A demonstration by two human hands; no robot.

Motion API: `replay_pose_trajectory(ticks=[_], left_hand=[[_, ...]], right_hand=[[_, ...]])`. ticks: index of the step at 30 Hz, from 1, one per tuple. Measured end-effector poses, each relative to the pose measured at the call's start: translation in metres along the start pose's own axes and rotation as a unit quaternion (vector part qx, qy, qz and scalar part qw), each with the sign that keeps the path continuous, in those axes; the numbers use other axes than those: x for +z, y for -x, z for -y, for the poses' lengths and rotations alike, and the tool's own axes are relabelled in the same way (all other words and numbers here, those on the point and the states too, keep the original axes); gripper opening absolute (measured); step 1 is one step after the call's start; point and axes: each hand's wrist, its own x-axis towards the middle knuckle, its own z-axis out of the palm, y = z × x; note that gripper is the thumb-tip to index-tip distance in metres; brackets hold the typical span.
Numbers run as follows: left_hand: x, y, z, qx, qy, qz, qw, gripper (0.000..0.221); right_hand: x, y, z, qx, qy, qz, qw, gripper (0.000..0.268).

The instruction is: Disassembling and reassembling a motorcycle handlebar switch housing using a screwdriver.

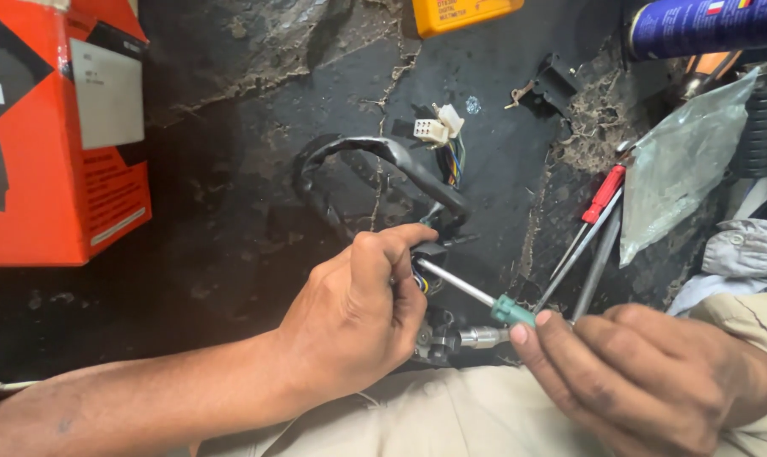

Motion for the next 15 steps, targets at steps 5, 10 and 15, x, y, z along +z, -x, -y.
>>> replay_pose_trajectory(ticks=[5, 10, 15], left_hand=[[0.002, 0.0, 0.0, 0.004, -0.008, 0.003, 1.0, 0.038], [0.003, 0.001, 0.0, 0.02, -0.018, 0.011, 1.0, 0.037], [0.0, 0.003, 0.0, 0.037, -0.008, 0.013, 0.999, 0.035]], right_hand=[[-0.01, -0.006, 0.004, -0.073, 0.063, 0.052, 0.994, 0.028], [-0.006, 0.001, 0.035, -0.115, 0.144, 0.118, 0.976, 0.034], [-0.009, -0.02, 0.039, -0.131, 0.206, 0.102, 0.964, 0.026]])
